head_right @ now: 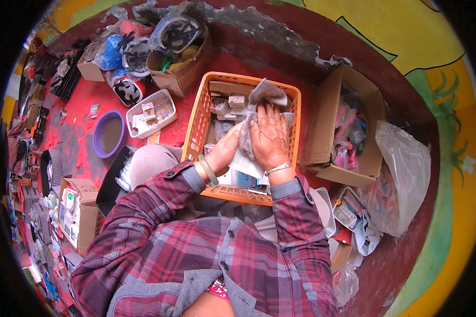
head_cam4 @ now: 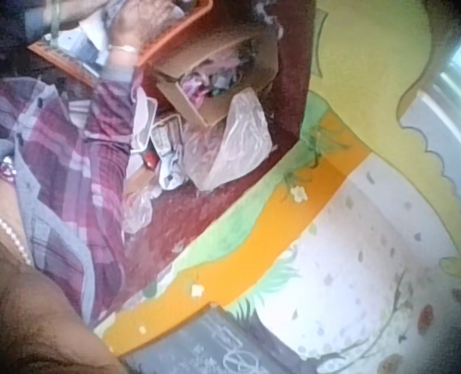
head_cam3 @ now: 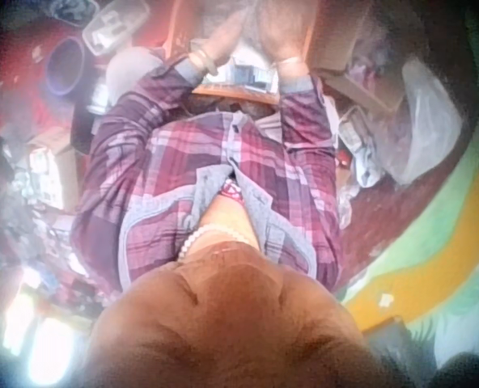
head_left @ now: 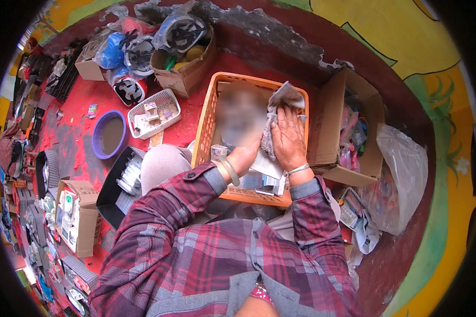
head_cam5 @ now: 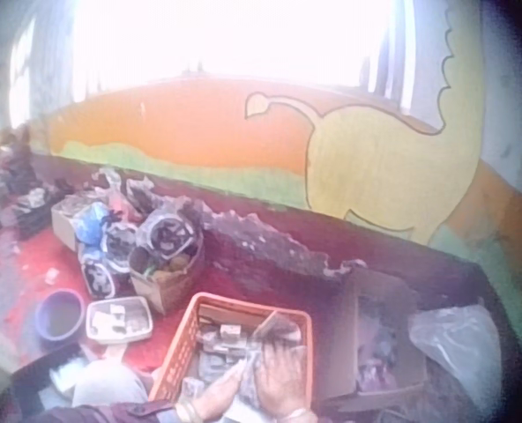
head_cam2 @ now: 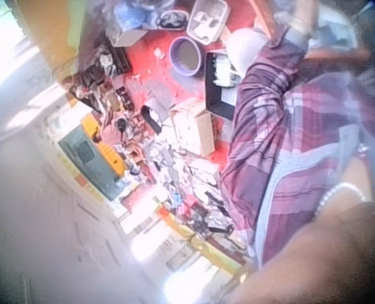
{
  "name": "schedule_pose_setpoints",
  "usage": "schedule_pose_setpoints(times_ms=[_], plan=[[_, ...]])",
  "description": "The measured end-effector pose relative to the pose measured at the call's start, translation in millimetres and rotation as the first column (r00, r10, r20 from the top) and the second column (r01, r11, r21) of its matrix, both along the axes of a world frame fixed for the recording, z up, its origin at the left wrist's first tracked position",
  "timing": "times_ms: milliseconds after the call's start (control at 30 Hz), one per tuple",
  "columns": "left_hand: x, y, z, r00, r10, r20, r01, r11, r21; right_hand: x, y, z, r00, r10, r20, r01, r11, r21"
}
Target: The person wipes individual small white electronic items with a gray cloth and transfers them from an orange crate into a black container.
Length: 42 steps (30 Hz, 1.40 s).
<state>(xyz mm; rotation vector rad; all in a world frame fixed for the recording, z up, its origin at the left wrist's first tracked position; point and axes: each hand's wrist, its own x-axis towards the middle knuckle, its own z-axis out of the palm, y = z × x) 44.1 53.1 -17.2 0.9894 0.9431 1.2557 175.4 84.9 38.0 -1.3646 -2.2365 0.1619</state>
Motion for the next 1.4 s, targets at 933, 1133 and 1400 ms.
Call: schedule_pose_setpoints(times_ms=[933,1133,1400], plan=[[-10,-16,40,0.922,-0.026,-0.385,0.131,0.959,0.250,24,17,-20,0.092,-0.644,-0.759,-0.472,0.643,-0.603],[-21,-13,57,0.823,0.080,-0.562,0.164,0.914,0.371,24,16,-12,-0.173,-0.681,-0.711,-0.535,0.672,-0.513],[-22,-16,76,0.738,0.222,-0.637,0.175,0.849,0.499,36,31,-26,-0.254,-0.672,-0.696,-0.523,0.701,-0.486]])
